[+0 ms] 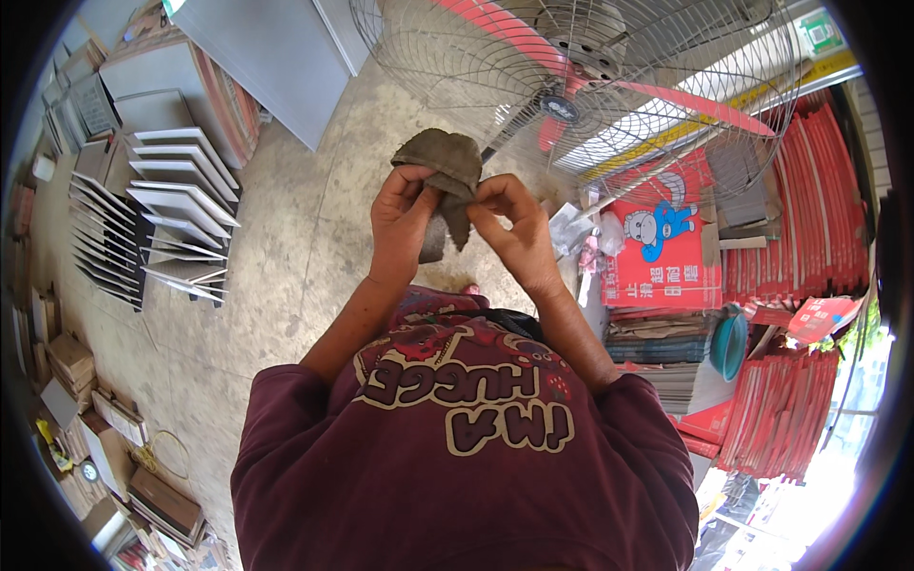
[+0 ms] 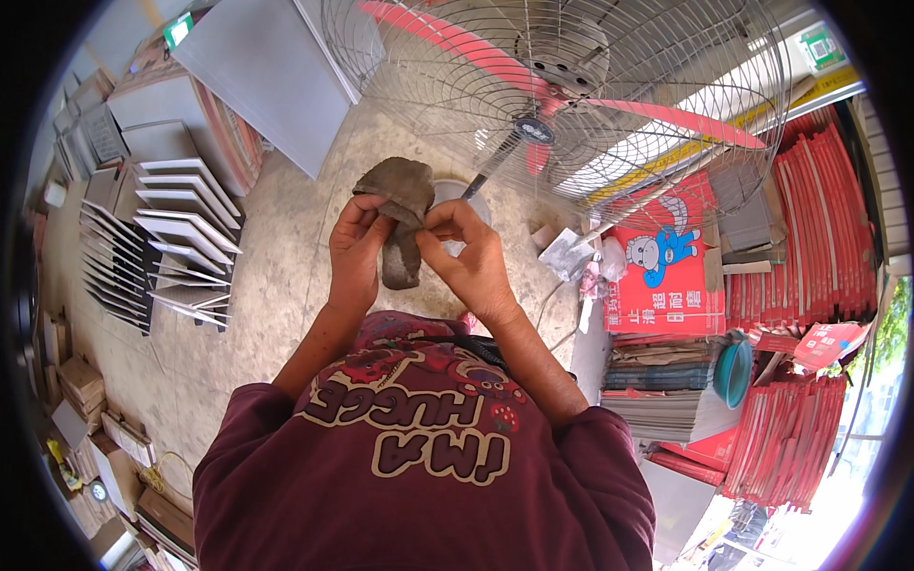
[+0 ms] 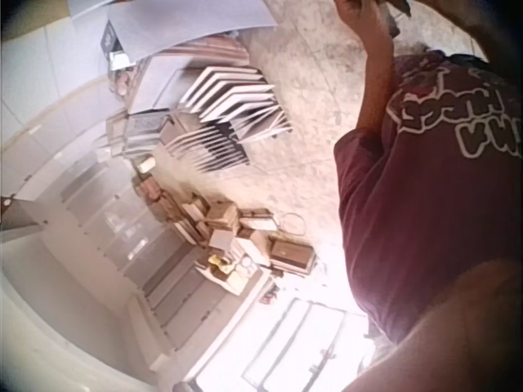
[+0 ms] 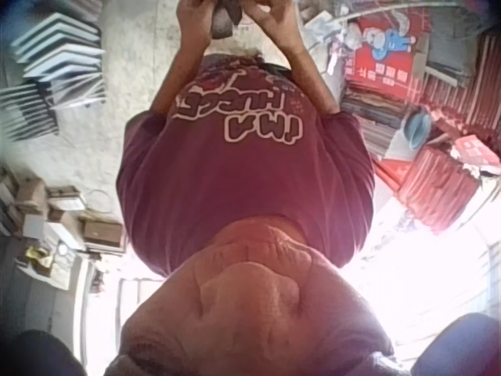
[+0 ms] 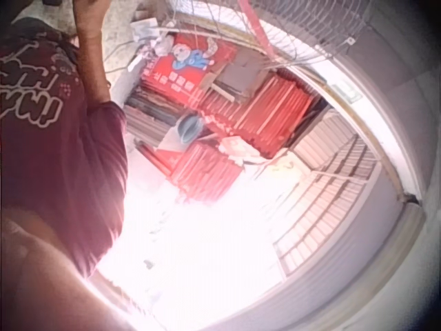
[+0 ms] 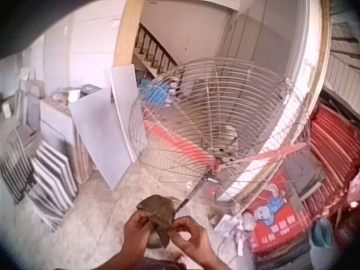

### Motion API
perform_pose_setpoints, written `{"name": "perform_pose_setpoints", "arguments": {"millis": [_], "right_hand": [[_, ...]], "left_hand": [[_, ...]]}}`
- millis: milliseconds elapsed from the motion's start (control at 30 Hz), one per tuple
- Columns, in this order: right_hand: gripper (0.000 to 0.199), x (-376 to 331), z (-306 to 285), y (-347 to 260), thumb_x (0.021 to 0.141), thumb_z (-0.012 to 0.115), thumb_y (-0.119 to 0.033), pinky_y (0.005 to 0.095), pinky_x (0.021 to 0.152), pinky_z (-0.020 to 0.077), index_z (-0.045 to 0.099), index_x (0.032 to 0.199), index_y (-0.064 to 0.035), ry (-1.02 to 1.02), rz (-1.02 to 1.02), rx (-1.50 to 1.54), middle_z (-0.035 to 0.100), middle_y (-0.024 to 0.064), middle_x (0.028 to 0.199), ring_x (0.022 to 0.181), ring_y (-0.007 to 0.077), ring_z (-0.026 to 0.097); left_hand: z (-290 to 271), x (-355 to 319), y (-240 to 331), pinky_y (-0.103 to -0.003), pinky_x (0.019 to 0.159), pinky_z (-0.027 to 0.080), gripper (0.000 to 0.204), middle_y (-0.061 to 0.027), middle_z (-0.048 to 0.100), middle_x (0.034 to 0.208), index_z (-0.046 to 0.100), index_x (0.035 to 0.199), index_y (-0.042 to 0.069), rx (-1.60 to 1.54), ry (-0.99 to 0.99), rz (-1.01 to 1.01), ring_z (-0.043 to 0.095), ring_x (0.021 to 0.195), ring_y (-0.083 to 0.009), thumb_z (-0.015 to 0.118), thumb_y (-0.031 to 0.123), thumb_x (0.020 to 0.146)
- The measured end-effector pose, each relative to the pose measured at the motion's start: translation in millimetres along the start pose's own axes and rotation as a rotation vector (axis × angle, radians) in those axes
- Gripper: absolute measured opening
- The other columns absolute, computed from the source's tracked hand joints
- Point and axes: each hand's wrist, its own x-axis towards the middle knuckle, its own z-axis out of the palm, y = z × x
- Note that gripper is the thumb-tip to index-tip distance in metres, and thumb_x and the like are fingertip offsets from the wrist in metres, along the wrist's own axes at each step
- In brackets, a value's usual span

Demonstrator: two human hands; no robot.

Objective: The person wipes the metal cage of a stand fan with a cloth, picks at the edges of the cloth, and wipes the center hub of the fan by hand before folding the cloth.

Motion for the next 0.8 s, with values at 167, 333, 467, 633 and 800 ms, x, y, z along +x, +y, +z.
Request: {"name": "perform_pose_setpoints", "arguments": {"millis": [167, 333, 467, 633, 800], "right_hand": [[0.015, 5, -4, -7, 0.084, 0.061, -0.003, 0.0210, 0.069, 0.0451, 0.050, 0.094, -0.0025, -0.003, 0.123, 0.223, 0.057, 0.0006, 0.084, 0.077, 0.0062, 0.056], [0.012, 7, -6, -13, 0.087, 0.057, -0.004, 0.0169, 0.061, 0.0399, 0.051, 0.097, -0.0033, 0.003, 0.128, 0.431, 0.056, -0.0010, 0.082, 0.072, 0.0040, 0.051], [0.011, 10, -15, -12, 0.086, 0.056, -0.005, 0.0177, 0.061, 0.0379, 0.052, 0.097, -0.0036, 0.005, 0.103, 0.518, 0.055, -0.0020, 0.081, 0.070, 0.0031, 0.048], [0.012, 9, -18, -22, 0.084, 0.054, -0.004, 0.0178, 0.062, 0.0370, 0.052, 0.096, -0.0036, -0.046, 0.089, 0.564, 0.054, -0.0024, 0.080, 0.070, 0.0029, 0.046], [0.013, 7, -18, -30, 0.082, 0.053, -0.002, 0.0180, 0.062, 0.0369, 0.051, 0.095, -0.0033, -0.072, 0.075, 0.558, 0.055, -0.0008, 0.081, 0.070, 0.0036, 0.047]], "left_hand": [[-5, -5, -6, -0.024, 0.084, 0.044, 0.017, -0.0045, 0.059, 0.103, 0.053, 0.107, 0.000, 0.119, -0.052, 0.075, 0.055, 0.095, -0.0100, 0.053, 0.000, 0.090], [-11, -12, 1, -0.023, 0.081, 0.043, 0.019, -0.0031, 0.057, 0.101, 0.052, 0.108, 0.000, 0.193, -0.075, -0.037, 0.053, 0.092, -0.0086, 0.055, 0.003, 0.090], [-28, -15, -6, -0.024, 0.087, 0.041, 0.022, -0.0038, 0.057, 0.106, 0.051, 0.113, 0.001, 0.152, -0.044, -0.127, 0.052, 0.098, -0.0094, 0.051, 0.004, 0.091], [-44, -11, -29, -0.024, 0.077, 0.047, 0.038, -0.0079, 0.055, 0.107, 0.044, 0.122, 0.003, 0.314, 0.047, -0.065, 0.056, 0.091, -0.0115, 0.056, 0.001, 0.087], [-47, -6, -27, -0.024, 0.074, 0.049, 0.053, -0.0100, 0.057, 0.106, 0.037, 0.130, 0.004, 0.290, 0.101, -0.128, 0.060, 0.084, -0.0132, 0.060, -0.002, 0.082]]}}
